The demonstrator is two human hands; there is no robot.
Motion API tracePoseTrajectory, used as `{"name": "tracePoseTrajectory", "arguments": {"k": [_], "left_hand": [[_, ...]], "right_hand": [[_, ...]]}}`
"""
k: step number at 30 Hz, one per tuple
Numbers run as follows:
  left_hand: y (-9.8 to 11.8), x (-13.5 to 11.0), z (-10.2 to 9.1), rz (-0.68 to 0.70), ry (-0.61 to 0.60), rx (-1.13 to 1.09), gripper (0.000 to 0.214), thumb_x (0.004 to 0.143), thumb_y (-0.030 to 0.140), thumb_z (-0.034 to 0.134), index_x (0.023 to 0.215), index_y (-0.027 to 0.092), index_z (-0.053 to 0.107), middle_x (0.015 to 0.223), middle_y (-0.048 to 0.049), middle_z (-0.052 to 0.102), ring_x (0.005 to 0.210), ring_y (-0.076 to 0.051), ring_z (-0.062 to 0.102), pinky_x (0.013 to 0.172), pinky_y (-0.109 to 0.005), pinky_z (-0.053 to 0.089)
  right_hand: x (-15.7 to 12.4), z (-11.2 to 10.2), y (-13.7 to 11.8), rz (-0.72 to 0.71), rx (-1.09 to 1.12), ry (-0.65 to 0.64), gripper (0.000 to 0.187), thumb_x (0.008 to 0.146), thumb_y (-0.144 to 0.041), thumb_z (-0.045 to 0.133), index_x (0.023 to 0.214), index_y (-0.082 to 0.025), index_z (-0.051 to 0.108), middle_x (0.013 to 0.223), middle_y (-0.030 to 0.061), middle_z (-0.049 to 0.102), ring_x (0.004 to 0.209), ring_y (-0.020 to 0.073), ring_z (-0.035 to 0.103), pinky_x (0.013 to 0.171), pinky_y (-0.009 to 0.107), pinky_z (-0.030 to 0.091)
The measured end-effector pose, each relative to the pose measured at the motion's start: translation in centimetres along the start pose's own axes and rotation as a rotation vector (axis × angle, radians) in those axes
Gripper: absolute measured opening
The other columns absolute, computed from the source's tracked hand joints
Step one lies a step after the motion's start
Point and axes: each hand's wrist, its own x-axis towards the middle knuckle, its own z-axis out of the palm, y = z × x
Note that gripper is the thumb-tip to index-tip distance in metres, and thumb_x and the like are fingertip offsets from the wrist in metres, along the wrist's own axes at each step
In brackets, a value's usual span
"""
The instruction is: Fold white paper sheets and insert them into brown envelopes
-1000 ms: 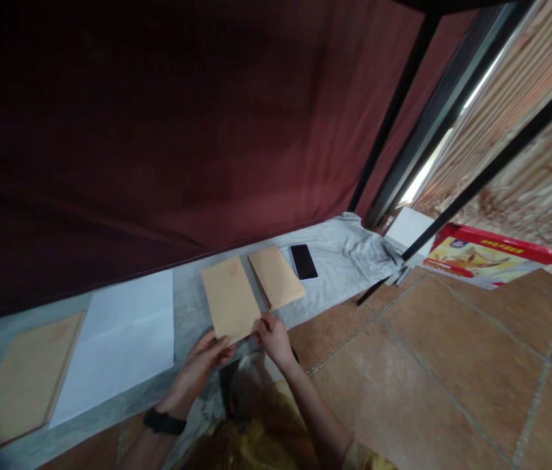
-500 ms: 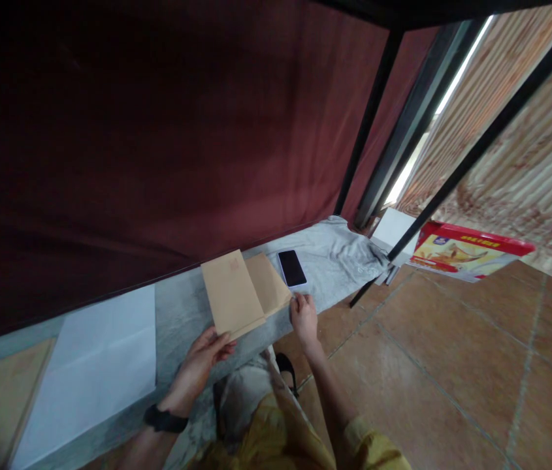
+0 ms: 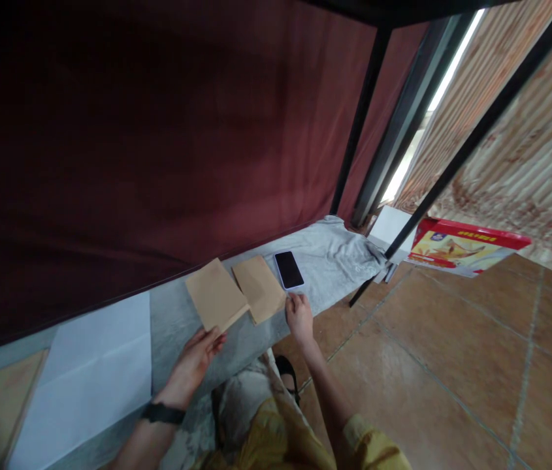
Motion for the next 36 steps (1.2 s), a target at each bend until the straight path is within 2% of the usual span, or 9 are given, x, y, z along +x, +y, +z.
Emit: {"name": "tracePoseTrajectory", "arguments": {"k": [5, 11, 16, 22, 28, 36], "left_hand": [[0.8, 1.8, 2.5, -0.042, 0.073, -0.129, 0.019, 0.072, 0.006, 0.074, 0.079, 0.020, 0.063, 0.081, -0.0024, 0.071, 0.079, -0.015, 0.071, 0.078, -0.028, 0.057], [-1.8, 2.2, 6.4, 0.042, 0.054, -0.111, 0.016, 0.071, 0.014, 0.075, 0.081, 0.022, 0.065, 0.088, 0.0012, 0.071, 0.091, -0.013, 0.067, 0.083, -0.023, 0.051], [-2.9, 1.6, 8.2, 0.080, 0.014, -0.103, 0.021, 0.068, 0.021, 0.079, 0.081, 0.021, 0.063, 0.092, 0.0003, 0.073, 0.096, -0.015, 0.068, 0.088, -0.026, 0.050], [-2.9, 1.2, 8.7, 0.098, -0.028, -0.117, 0.026, 0.064, 0.022, 0.083, 0.081, 0.020, 0.065, 0.091, -0.0023, 0.074, 0.094, -0.018, 0.069, 0.087, -0.032, 0.052], [-3.0, 1.2, 8.5, 0.091, -0.015, -0.121, 0.023, 0.066, 0.019, 0.080, 0.085, 0.019, 0.067, 0.091, -0.0021, 0.074, 0.090, -0.016, 0.069, 0.087, -0.030, 0.053], [-2.4, 1.9, 8.0, 0.056, 0.020, -0.104, 0.023, 0.068, 0.018, 0.081, 0.085, 0.021, 0.067, 0.090, -0.0012, 0.074, 0.096, -0.016, 0.069, 0.088, -0.029, 0.052]], "right_hand": [[0.3, 0.0, -0.1, 0.025, 0.035, 0.004, 0.037, 0.097, -0.036, 0.045, 0.113, -0.019, 0.074, 0.104, 0.0117, 0.067, 0.100, 0.0242, 0.062, 0.097, 0.037, 0.048], [0.2, 0.0, 0.0, 0.012, 0.032, -0.030, 0.036, 0.098, -0.035, 0.045, 0.114, -0.020, 0.074, 0.104, 0.0111, 0.067, 0.101, 0.0239, 0.062, 0.097, 0.037, 0.049], [0.1, 0.0, 0.0, -0.005, 0.013, -0.039, 0.035, 0.098, -0.033, 0.046, 0.113, -0.021, 0.074, 0.102, 0.0111, 0.066, 0.100, 0.0241, 0.062, 0.095, 0.037, 0.049], [-0.1, -0.1, 0.0, -0.015, 0.020, -0.051, 0.035, 0.098, -0.032, 0.046, 0.116, -0.020, 0.073, 0.104, 0.0110, 0.067, 0.100, 0.0240, 0.062, 0.095, 0.037, 0.049], [-0.4, -0.3, 0.5, -0.062, 0.030, -0.101, 0.035, 0.097, -0.028, 0.047, 0.120, -0.020, 0.071, 0.110, 0.0112, 0.067, 0.106, 0.0245, 0.061, 0.099, 0.038, 0.048], [0.3, -0.7, 1.2, -0.102, 0.053, -0.174, 0.035, 0.090, -0.024, 0.058, 0.123, -0.022, 0.069, 0.115, 0.0100, 0.065, 0.107, 0.0239, 0.062, 0.098, 0.038, 0.050]]}}
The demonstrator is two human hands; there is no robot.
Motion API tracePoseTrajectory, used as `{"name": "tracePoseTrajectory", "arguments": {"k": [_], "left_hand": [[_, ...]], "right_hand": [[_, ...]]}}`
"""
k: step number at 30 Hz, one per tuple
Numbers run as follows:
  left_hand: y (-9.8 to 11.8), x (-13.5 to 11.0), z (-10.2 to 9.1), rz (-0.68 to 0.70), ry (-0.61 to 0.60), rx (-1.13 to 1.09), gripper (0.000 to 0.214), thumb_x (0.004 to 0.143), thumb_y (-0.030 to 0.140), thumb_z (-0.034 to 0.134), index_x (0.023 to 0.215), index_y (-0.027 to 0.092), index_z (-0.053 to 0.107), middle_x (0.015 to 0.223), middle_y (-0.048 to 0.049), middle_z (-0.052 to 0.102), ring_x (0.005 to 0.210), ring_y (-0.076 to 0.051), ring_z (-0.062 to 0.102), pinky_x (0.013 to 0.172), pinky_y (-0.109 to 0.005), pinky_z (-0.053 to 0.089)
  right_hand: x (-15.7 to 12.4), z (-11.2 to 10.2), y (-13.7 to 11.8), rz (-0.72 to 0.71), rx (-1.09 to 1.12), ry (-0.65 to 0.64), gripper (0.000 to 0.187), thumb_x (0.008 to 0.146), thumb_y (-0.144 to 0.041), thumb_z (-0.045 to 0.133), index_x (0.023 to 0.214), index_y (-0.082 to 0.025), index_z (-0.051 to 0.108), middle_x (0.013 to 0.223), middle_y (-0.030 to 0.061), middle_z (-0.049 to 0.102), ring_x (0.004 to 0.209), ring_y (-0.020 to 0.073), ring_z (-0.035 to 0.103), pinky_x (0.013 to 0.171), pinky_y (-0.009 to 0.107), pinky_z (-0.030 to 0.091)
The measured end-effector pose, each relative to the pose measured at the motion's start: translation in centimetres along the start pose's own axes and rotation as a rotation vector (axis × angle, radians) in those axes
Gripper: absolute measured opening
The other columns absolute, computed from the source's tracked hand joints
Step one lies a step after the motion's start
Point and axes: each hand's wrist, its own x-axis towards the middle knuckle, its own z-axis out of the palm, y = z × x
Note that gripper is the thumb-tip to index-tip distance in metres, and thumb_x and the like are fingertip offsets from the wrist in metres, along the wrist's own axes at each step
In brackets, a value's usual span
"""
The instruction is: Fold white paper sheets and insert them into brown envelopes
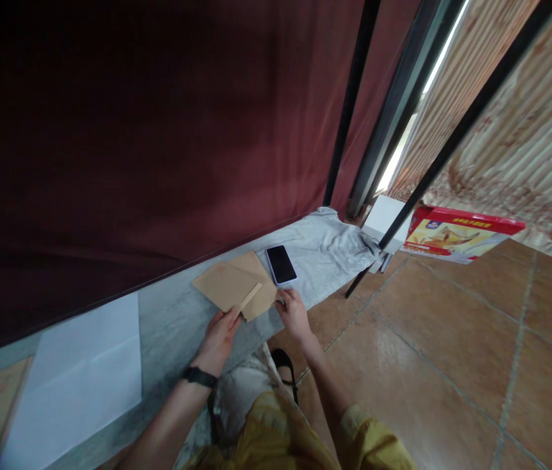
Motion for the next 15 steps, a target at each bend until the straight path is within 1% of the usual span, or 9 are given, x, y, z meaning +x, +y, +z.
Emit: {"name": "tracePoseTrajectory", "arguments": {"k": [5, 11, 15], "left_hand": [[-0.40, 0.09, -0.21, 0.019, -0.001, 0.023, 0.025, 0.063, 0.021, 0.083, 0.081, 0.019, 0.066, 0.090, -0.0014, 0.073, 0.095, -0.017, 0.068, 0.088, -0.029, 0.051], [-0.74, -0.45, 0.05, 0.052, -0.028, -0.006, 0.032, 0.061, 0.023, 0.084, 0.089, 0.019, 0.068, 0.094, -0.0028, 0.074, 0.094, -0.018, 0.068, 0.088, -0.032, 0.051], [-0.73, -0.41, 0.27, 0.043, -0.024, -0.002, 0.031, 0.060, 0.023, 0.084, 0.085, 0.018, 0.066, 0.089, -0.0024, 0.073, 0.090, -0.018, 0.068, 0.088, -0.033, 0.051]], "right_hand": [[0.15, -0.08, 0.47, -0.006, -0.013, -0.022, 0.038, 0.087, -0.019, 0.060, 0.125, -0.022, 0.068, 0.115, 0.0097, 0.066, 0.106, 0.0235, 0.063, 0.097, 0.037, 0.051], [0.04, 0.27, 1.00, -0.058, -0.036, 0.012, 0.037, 0.089, -0.017, 0.059, 0.125, -0.021, 0.068, 0.117, 0.0109, 0.066, 0.108, 0.0244, 0.062, 0.098, 0.039, 0.052], [0.06, 0.36, 0.90, -0.071, -0.074, 0.017, 0.035, 0.090, -0.018, 0.058, 0.125, -0.021, 0.067, 0.116, 0.0110, 0.065, 0.107, 0.0248, 0.063, 0.098, 0.040, 0.052]]}}
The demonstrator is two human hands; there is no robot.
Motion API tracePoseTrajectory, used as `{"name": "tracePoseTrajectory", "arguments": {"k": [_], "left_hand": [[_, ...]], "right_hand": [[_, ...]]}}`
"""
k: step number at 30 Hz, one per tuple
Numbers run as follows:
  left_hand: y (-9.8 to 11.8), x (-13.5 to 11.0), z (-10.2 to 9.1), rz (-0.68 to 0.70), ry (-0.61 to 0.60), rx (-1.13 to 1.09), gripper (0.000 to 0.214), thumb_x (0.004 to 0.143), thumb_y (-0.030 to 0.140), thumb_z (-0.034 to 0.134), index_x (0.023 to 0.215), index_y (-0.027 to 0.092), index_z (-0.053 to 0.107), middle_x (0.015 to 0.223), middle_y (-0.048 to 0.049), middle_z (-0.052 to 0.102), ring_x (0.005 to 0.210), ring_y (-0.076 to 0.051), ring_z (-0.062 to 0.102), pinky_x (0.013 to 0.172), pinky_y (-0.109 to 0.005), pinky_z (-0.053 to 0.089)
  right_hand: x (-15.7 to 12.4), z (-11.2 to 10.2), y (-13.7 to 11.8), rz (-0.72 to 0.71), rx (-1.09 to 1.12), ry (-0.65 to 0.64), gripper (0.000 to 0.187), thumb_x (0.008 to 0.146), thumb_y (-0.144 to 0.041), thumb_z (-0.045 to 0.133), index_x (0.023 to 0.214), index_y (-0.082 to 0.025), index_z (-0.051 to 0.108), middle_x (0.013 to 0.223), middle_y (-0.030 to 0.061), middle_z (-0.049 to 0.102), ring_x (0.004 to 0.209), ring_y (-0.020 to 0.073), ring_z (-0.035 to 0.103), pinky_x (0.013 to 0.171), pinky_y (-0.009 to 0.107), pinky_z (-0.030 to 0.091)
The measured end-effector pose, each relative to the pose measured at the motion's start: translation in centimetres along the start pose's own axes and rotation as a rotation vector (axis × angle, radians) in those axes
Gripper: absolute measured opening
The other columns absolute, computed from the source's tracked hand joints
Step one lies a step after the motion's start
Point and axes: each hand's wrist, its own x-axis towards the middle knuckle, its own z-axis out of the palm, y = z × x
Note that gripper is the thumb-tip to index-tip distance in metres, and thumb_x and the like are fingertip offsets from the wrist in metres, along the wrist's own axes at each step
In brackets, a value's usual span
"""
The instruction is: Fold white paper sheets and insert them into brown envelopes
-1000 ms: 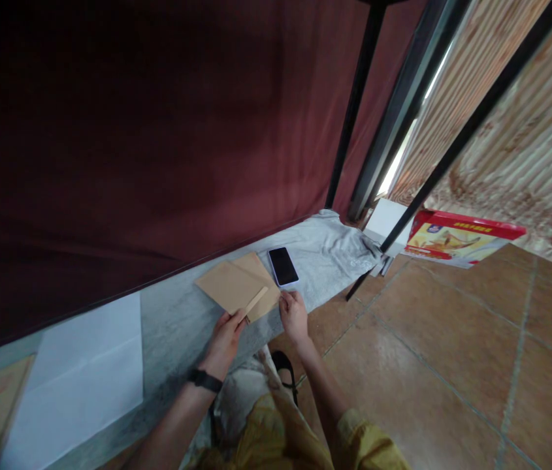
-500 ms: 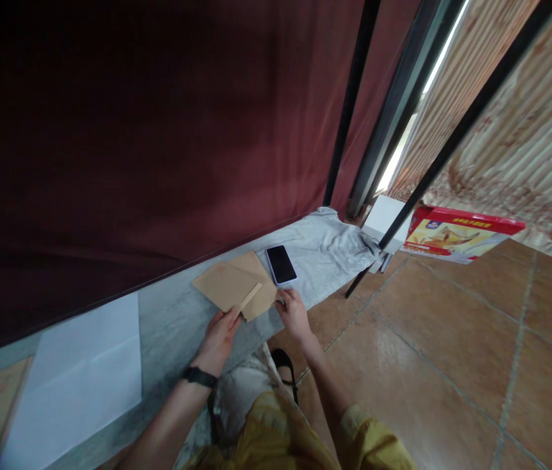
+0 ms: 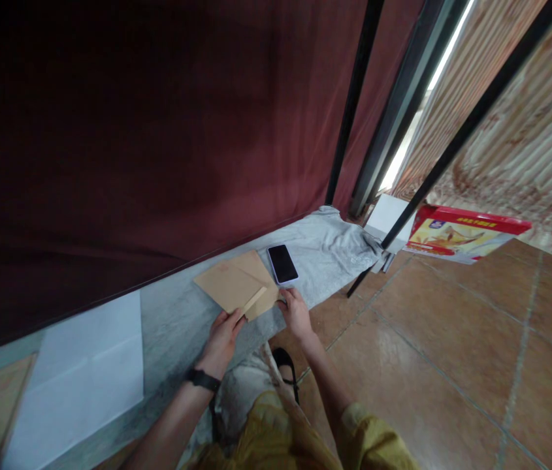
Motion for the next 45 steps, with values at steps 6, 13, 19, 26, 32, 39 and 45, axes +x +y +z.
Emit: {"name": "tracePoseTrajectory", "arguments": {"k": [6, 13, 19, 26, 32, 39, 45], "left_hand": [[-0.2, -0.2, -0.5, 0.104, 0.026, 0.071, 0.034, 0.061, 0.034, 0.083, 0.086, 0.018, 0.066, 0.088, -0.0020, 0.071, 0.086, -0.017, 0.065, 0.083, -0.032, 0.049], [1.0, -2.4, -1.6, 0.270, 0.046, 0.313, 0.025, 0.074, 0.042, 0.073, 0.079, 0.021, 0.061, 0.072, 0.0024, 0.061, 0.067, -0.014, 0.055, 0.064, -0.026, 0.042], [1.1, -4.5, -0.9, 0.258, -0.057, 0.314, 0.025, 0.075, 0.041, 0.074, 0.082, 0.020, 0.061, 0.072, 0.0017, 0.062, 0.064, -0.013, 0.054, 0.061, -0.026, 0.043], [3.6, -6.6, -0.1, 0.364, -0.125, 0.317, 0.032, 0.080, 0.050, 0.072, 0.085, 0.020, 0.063, 0.081, -0.0003, 0.064, 0.076, -0.015, 0.059, 0.068, -0.025, 0.046], [3.8, -5.9, -0.6, 0.296, 0.015, 0.241, 0.043, 0.080, 0.058, 0.070, 0.103, 0.021, 0.064, 0.107, -0.0070, 0.067, 0.097, -0.020, 0.064, 0.074, -0.027, 0.051], [1.8, -3.7, -1.0, 0.111, -0.095, 0.184, 0.048, 0.066, 0.045, 0.082, 0.101, 0.019, 0.062, 0.082, -0.0026, 0.070, 0.069, -0.014, 0.065, 0.064, -0.025, 0.049], [1.8, -1.8, -0.3, 0.117, -0.075, 0.264, 0.040, 0.059, 0.039, 0.083, 0.086, 0.017, 0.064, 0.071, -0.0004, 0.067, 0.056, -0.010, 0.058, 0.054, -0.023, 0.042]], "right_hand": [[-0.4, -0.6, -0.8, -0.031, -0.018, 0.011, 0.038, 0.093, -0.021, 0.055, 0.131, -0.022, 0.062, 0.117, 0.0105, 0.064, 0.108, 0.0240, 0.063, 0.096, 0.038, 0.053], [-2.9, -1.1, -4.9, -0.183, -0.158, 0.040, 0.049, 0.097, -0.019, 0.049, 0.147, -0.022, 0.047, 0.135, 0.0143, 0.056, 0.123, 0.0275, 0.054, 0.102, 0.045, 0.049], [-4.3, 0.9, -9.7, -0.354, -0.310, -0.026, 0.050, 0.098, -0.015, 0.050, 0.147, -0.023, 0.047, 0.130, 0.0136, 0.060, 0.111, 0.0259, 0.059, 0.095, 0.042, 0.052], [-2.8, 0.7, -11.9, -0.266, -0.118, 0.085, 0.042, 0.098, -0.015, 0.047, 0.137, -0.026, 0.059, 0.114, 0.0111, 0.062, 0.105, 0.0224, 0.061, 0.091, 0.036, 0.053], [-1.1, 1.1, -12.6, 0.212, 0.583, 0.285, 0.022, 0.091, -0.037, 0.058, 0.079, -0.020, 0.067, 0.084, 0.0035, 0.061, 0.076, 0.0174, 0.060, 0.072, 0.032, 0.055], [-1.9, 2.6, -11.7, 0.636, 1.112, 0.178, 0.033, 0.063, -0.043, 0.080, 0.071, -0.018, 0.060, 0.067, -0.0021, 0.062, 0.060, 0.0128, 0.060, 0.064, 0.027, 0.054], [-1.1, 2.3, -10.0, 0.664, 1.087, 0.146, 0.032, 0.064, -0.044, 0.074, 0.079, -0.020, 0.059, 0.067, -0.0031, 0.061, 0.059, 0.0141, 0.062, 0.063, 0.029, 0.057]]}}
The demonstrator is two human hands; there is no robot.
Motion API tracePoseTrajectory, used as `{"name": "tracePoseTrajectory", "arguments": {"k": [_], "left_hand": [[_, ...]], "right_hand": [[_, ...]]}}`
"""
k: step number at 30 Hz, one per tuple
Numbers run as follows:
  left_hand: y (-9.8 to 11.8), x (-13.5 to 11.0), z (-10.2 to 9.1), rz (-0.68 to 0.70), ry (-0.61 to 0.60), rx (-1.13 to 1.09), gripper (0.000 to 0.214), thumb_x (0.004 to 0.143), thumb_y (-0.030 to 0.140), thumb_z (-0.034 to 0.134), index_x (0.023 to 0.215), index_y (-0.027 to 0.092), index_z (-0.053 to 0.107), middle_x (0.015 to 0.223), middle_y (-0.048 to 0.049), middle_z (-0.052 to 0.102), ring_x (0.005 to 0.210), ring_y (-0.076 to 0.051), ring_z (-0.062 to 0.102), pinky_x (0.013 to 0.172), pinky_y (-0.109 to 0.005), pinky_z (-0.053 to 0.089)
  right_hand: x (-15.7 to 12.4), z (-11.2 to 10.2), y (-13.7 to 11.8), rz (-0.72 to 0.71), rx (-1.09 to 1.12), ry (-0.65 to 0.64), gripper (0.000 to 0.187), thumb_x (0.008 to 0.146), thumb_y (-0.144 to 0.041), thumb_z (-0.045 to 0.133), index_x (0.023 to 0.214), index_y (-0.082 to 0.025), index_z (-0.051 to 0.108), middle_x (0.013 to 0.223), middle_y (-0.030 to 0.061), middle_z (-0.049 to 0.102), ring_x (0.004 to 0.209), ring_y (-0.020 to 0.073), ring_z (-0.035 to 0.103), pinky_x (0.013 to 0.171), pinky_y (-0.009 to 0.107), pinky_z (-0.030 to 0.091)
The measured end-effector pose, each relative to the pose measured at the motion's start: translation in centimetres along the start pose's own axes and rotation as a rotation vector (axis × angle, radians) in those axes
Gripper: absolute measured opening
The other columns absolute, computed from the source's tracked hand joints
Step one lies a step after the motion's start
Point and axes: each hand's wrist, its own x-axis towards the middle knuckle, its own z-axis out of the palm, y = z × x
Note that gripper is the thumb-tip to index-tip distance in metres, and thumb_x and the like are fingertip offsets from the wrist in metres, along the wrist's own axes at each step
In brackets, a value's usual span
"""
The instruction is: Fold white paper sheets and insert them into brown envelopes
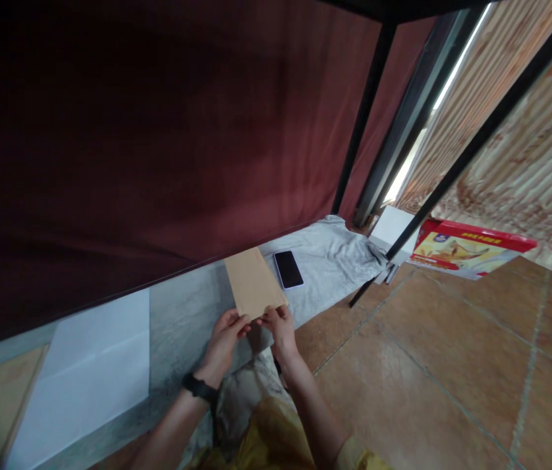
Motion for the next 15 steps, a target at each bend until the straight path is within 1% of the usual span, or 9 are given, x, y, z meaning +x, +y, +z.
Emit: {"name": "tracePoseTrajectory", "arguments": {"k": [4, 7, 9, 11, 13, 15], "left_hand": [[0.3, 1.2, 0.5, -0.010, 0.012, 0.031, 0.036, 0.057, 0.034, 0.082, 0.082, 0.017, 0.063, 0.065, 0.0007, 0.065, 0.052, -0.010, 0.056, 0.051, -0.023, 0.039], [0.1, 1.9, 0.9, -0.004, 0.025, 0.051, 0.032, 0.058, 0.032, 0.079, 0.082, 0.017, 0.063, 0.061, 0.0012, 0.064, 0.051, -0.011, 0.055, 0.050, -0.022, 0.037], [-0.2, 2.4, 1.1, -0.008, 0.032, 0.059, 0.031, 0.058, 0.031, 0.079, 0.081, 0.016, 0.064, 0.060, 0.0007, 0.064, 0.051, -0.011, 0.055, 0.050, -0.022, 0.037], [-0.7, 2.8, 1.2, -0.015, 0.041, 0.066, 0.033, 0.056, 0.032, 0.080, 0.079, 0.015, 0.064, 0.060, 0.0007, 0.064, 0.051, -0.010, 0.055, 0.049, -0.022, 0.037], [-1.1, 3.2, 1.2, -0.017, 0.054, 0.072, 0.036, 0.054, 0.034, 0.082, 0.078, 0.015, 0.063, 0.058, 0.0014, 0.062, 0.050, -0.010, 0.054, 0.049, -0.022, 0.037], [-1.6, 3.5, 1.2, -0.017, 0.066, 0.078, 0.038, 0.053, 0.035, 0.084, 0.077, 0.015, 0.063, 0.057, 0.0023, 0.061, 0.049, -0.010, 0.054, 0.049, -0.022, 0.037]], "right_hand": [[2.3, -1.4, -0.3, -0.063, -0.111, 0.047, 0.040, 0.066, -0.046, 0.070, 0.095, -0.019, 0.062, 0.067, -0.0031, 0.061, 0.056, 0.0143, 0.060, 0.055, 0.028, 0.055], [3.9, -2.5, -0.3, -0.133, -0.243, 0.064, 0.047, 0.069, -0.049, 0.068, 0.103, -0.016, 0.064, 0.067, -0.0028, 0.061, 0.052, 0.0129, 0.055, 0.048, 0.025, 0.049], [4.6, -3.3, -0.3, -0.176, -0.378, 0.060, 0.049, 0.074, -0.050, 0.065, 0.106, -0.013, 0.066, 0.065, -0.0025, 0.060, 0.051, 0.0129, 0.053, 0.046, 0.024, 0.046], [5.2, -3.9, -0.4, -0.235, -0.531, 0.057, 0.047, 0.077, -0.048, 0.061, 0.108, -0.012, 0.069, 0.066, -0.0009, 0.062, 0.054, 0.0143, 0.055, 0.051, 0.025, 0.046], [5.6, -4.4, -0.4, -0.300, -0.669, 0.059, 0.045, 0.081, -0.045, 0.059, 0.109, -0.012, 0.071, 0.070, 0.0018, 0.067, 0.062, 0.0164, 0.059, 0.060, 0.027, 0.048], [5.9, -4.8, -0.5, -0.352, -0.757, 0.065, 0.043, 0.083, -0.043, 0.055, 0.108, -0.013, 0.073, 0.077, 0.0047, 0.071, 0.070, 0.0190, 0.063, 0.070, 0.031, 0.051]]}}
